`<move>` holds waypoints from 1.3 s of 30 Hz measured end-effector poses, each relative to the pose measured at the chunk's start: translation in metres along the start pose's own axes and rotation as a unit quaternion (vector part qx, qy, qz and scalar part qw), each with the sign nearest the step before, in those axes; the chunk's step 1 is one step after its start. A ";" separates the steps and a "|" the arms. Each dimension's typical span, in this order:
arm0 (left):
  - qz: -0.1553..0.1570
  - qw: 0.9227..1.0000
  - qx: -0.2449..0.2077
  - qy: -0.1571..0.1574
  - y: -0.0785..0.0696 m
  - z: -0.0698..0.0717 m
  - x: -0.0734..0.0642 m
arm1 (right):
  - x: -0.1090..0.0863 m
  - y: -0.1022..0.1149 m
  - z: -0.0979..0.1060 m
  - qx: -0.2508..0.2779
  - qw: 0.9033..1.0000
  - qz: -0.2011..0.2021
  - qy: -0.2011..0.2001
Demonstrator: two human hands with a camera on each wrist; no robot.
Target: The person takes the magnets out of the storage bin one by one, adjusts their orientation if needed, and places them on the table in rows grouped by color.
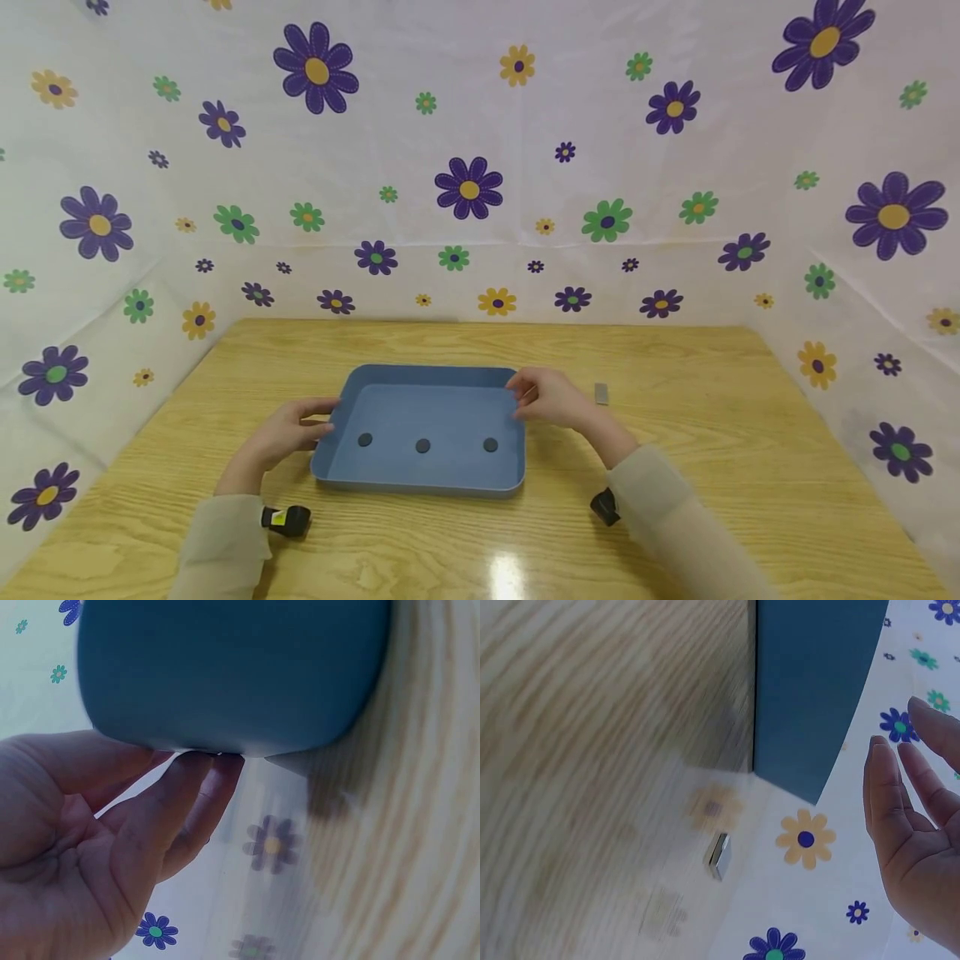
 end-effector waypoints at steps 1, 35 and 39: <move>-0.001 1.000 0.000 0.001 0.000 0.000 0.000 | 0.000 0.002 -0.002 0.002 1.000 0.005 0.004; 0.000 1.000 -0.004 0.000 -0.001 0.000 -0.001 | 0.000 0.014 -0.049 -0.130 0.989 0.061 0.046; -0.001 1.000 -0.005 0.000 -0.001 0.000 -0.001 | 0.000 0.014 -0.053 -0.173 0.981 0.069 0.048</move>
Point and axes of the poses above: each hand's wrist, its own x-axis towards the middle knuckle, its own z-axis out of the back of the hand, y = z × x, the point moved 8 cm from there along x, towards the middle knuckle, and after that the axes turned 15 degrees about -y, right-handed, at the moved point
